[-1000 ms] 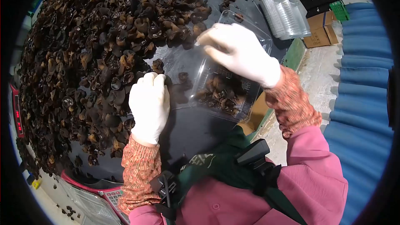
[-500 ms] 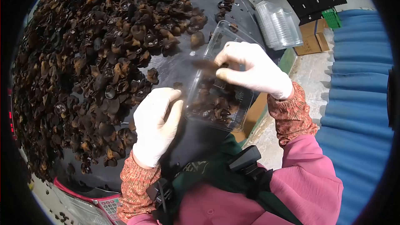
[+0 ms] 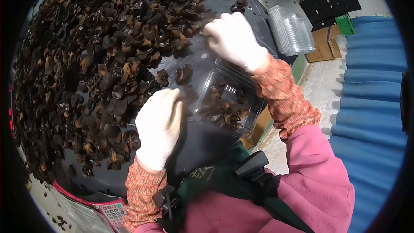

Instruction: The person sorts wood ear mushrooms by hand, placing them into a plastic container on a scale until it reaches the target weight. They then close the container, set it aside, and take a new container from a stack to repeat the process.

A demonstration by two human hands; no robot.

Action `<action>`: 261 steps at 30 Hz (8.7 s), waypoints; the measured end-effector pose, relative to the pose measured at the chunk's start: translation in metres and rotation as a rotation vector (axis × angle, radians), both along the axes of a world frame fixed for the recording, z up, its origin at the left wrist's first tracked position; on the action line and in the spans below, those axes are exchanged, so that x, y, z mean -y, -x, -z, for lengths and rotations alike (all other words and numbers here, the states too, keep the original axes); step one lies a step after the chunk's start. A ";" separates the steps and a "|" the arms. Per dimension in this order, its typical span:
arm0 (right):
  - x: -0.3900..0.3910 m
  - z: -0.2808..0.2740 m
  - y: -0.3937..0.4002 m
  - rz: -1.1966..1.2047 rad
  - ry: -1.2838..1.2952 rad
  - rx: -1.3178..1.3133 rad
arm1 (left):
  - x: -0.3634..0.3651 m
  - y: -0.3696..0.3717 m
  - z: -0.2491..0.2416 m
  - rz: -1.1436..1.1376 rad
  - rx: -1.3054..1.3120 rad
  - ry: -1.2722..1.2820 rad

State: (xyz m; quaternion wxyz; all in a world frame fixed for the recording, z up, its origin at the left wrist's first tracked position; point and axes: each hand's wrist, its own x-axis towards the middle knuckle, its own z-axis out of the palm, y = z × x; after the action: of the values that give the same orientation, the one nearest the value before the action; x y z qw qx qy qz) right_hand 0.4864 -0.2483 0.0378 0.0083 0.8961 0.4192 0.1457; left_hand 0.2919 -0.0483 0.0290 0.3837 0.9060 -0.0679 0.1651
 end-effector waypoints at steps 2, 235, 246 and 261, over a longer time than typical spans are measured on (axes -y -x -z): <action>0.009 -0.032 0.016 -0.069 -0.180 -0.144 | 0.003 -0.008 0.000 0.016 -0.026 -0.092; -0.117 0.026 0.212 -0.131 -0.377 -0.282 | -0.064 0.204 0.024 -0.307 -0.594 1.670; -0.095 0.005 0.222 -0.061 -0.345 -0.473 | -0.058 0.205 0.032 -0.206 -0.728 1.864; -0.140 0.017 0.220 -0.173 -0.439 -0.499 | -0.060 0.207 0.024 -0.377 -0.754 1.939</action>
State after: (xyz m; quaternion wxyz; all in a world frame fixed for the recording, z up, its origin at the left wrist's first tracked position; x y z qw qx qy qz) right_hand 0.2667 -0.1088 0.0211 -0.3000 0.8457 0.4413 0.0088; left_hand 0.0847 0.0116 0.0053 0.9077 0.2008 0.3583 -0.0864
